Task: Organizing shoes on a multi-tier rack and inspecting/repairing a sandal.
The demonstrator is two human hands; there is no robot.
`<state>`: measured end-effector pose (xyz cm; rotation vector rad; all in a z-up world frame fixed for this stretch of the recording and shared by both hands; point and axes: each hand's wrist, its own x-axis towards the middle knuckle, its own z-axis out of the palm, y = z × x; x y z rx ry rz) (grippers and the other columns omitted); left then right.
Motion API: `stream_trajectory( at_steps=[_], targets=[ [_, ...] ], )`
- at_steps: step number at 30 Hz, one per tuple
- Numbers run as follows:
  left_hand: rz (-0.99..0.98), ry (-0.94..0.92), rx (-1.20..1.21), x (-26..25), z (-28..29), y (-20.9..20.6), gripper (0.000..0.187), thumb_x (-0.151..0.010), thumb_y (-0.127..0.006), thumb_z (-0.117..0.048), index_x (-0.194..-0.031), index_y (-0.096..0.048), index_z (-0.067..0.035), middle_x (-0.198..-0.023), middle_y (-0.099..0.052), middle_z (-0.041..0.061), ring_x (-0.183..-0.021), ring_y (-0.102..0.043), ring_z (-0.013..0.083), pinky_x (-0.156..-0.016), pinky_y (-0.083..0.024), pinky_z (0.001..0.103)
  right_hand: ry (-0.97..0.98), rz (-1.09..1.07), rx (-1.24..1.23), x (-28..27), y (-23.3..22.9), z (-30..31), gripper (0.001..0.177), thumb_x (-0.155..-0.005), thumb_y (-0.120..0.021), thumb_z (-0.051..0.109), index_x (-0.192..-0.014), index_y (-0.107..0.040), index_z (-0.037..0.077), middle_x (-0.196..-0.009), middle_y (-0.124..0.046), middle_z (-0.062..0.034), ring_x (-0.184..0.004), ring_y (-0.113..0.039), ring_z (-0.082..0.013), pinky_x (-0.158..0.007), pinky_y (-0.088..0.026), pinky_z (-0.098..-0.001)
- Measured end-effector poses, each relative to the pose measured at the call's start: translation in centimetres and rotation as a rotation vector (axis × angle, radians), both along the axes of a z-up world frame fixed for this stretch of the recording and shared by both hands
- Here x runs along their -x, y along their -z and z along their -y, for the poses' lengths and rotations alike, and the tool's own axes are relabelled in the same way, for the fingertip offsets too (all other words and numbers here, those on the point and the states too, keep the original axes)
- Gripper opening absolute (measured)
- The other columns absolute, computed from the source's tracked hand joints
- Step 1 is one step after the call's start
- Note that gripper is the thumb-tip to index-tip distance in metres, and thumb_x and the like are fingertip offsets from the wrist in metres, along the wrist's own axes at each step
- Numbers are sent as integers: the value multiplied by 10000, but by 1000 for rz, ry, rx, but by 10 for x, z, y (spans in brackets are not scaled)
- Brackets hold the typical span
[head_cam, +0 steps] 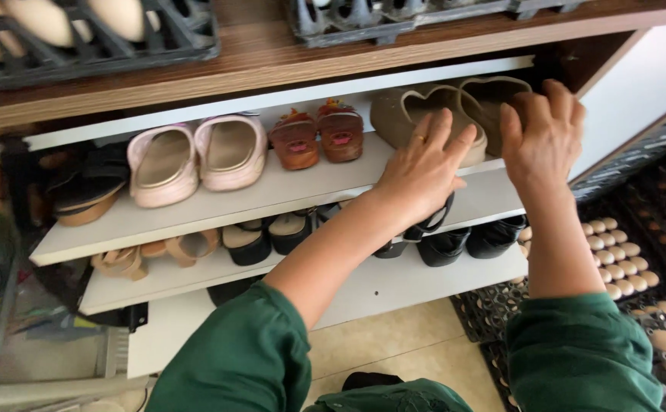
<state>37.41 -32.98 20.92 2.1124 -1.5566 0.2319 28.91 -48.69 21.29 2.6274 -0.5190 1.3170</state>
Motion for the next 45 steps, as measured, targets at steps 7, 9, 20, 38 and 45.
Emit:
stream_trajectory(
  at_steps=[7,9,20,38,45],
  targets=[
    [75,-10,231,34,-89,-22,456,-820,-658,-208,-1206,-526,-5,-1326,-441,303,-1238,-465,467,-965,-461,517,-186,-52,42,2,5,-34,816,-1053,-326,673,-1284,-666,-33,-1395,-464,-281,-1293,-242,-446,-1012,-120,-559],
    [51,21,349,48,-114,-24,353,-836,-678,-128,-1157,-551,-58,-1320,-492,267,-1251,-479,429,-1068,-436,533,-149,-164,45,-12,35,-5,647,-1174,-293,568,-1312,-676,65,-1382,-608,-138,-1374,-362,-355,-1090,-10,-518],
    [-120,-117,533,95,-230,-14,258,-805,-675,-26,-1053,-609,-9,-1249,-525,186,-1156,-552,337,-1001,-449,421,-533,30,39,16,-11,-97,476,-1036,-663,161,-1297,-585,-230,-1387,-439,-405,-1249,-467,-559,-1001,-446,-640],
    [-162,-305,518,118,-309,19,264,-787,-673,-64,-1048,-638,-41,-1224,-569,176,-976,-611,282,-873,-471,368,-170,-1048,-128,-107,-28,-165,526,-855,-518,502,-1311,-534,241,-1115,-685,-96,-982,-662,-349,-836,-518,-447],
    [-174,-291,522,118,-316,21,246,-799,-658,-65,-1044,-644,-43,-1227,-559,174,-859,-611,225,-857,-463,356,-184,-973,-49,-118,-13,-163,474,-887,-505,518,-1218,-565,184,-961,-730,-107,-839,-708,-346,-732,-550,-445]
  ],
)
